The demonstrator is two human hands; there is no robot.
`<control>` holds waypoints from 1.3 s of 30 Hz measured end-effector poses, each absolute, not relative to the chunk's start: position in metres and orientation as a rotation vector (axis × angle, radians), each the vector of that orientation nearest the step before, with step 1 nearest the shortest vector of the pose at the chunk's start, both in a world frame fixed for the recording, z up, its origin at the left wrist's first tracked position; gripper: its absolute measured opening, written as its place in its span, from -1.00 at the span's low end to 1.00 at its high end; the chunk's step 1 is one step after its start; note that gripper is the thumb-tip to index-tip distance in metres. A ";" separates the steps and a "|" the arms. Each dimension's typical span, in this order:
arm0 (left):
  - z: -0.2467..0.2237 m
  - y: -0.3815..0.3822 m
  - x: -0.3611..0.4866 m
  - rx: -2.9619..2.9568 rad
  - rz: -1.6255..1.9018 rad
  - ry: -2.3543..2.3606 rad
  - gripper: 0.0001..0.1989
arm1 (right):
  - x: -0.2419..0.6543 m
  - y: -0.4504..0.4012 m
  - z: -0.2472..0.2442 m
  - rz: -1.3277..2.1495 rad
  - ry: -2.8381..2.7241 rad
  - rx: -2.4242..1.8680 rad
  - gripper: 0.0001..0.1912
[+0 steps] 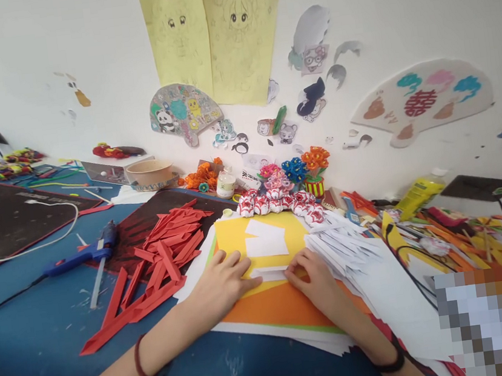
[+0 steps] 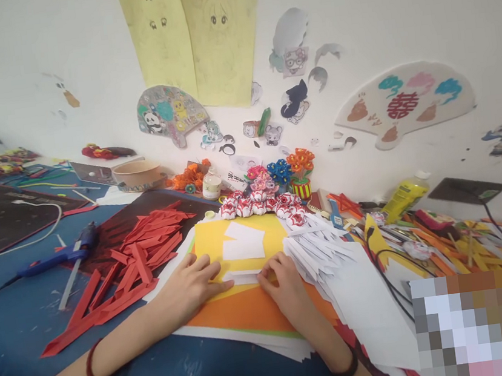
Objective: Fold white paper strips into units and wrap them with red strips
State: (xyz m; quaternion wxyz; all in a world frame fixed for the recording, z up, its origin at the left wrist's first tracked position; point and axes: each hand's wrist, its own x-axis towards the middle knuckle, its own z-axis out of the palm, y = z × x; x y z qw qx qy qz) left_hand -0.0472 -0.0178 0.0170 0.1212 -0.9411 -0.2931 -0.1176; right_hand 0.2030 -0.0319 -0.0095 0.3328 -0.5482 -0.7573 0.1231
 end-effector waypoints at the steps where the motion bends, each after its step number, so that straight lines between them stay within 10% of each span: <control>1: 0.016 -0.018 -0.047 -2.757 -0.353 -0.864 -0.72 | 0.203 -0.032 -0.010 0.342 -1.969 -1.431 -0.81; 18: 0.016 -0.016 -0.048 -2.895 -0.371 -0.958 -0.50 | 0.202 -0.022 -0.021 0.432 -1.677 -1.542 -0.38; 39: 0.014 0.011 0.001 -3.015 -0.611 -1.396 -0.85 | 0.208 -0.029 -0.008 0.609 -1.838 -1.469 -0.69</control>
